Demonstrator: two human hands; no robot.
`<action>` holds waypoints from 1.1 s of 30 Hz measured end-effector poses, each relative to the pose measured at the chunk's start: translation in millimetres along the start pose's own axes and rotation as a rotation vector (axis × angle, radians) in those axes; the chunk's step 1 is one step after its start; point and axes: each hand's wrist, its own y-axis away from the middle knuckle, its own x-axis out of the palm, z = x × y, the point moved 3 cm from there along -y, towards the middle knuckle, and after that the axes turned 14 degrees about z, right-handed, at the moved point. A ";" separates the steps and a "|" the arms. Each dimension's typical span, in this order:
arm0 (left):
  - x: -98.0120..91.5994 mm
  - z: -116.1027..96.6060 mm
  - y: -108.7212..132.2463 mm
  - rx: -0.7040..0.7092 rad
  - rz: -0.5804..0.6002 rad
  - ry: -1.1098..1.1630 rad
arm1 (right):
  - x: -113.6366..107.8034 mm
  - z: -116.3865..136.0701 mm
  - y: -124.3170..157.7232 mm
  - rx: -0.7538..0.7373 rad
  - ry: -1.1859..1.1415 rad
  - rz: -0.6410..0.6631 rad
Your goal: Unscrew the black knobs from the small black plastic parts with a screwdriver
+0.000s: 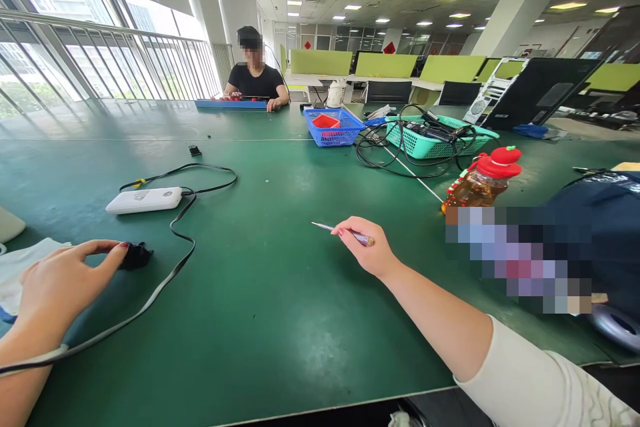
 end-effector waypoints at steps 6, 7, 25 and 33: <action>-2.7 -7.0 4.9 0.014 -0.002 -0.012 | 0.3 0.4 0.1 -0.014 0.001 -0.008; -3.7 -9.5 6.8 0.032 -0.023 -0.025 | 0.4 0.4 0.1 -0.012 0.001 -0.007; -8.3 -28.1 20.2 0.074 -0.053 -0.112 | 1.6 -0.7 0.1 0.010 0.003 0.006; -8.8 -31.9 23.0 0.070 0.018 -0.102 | 1.6 -0.5 0.3 0.005 0.004 0.008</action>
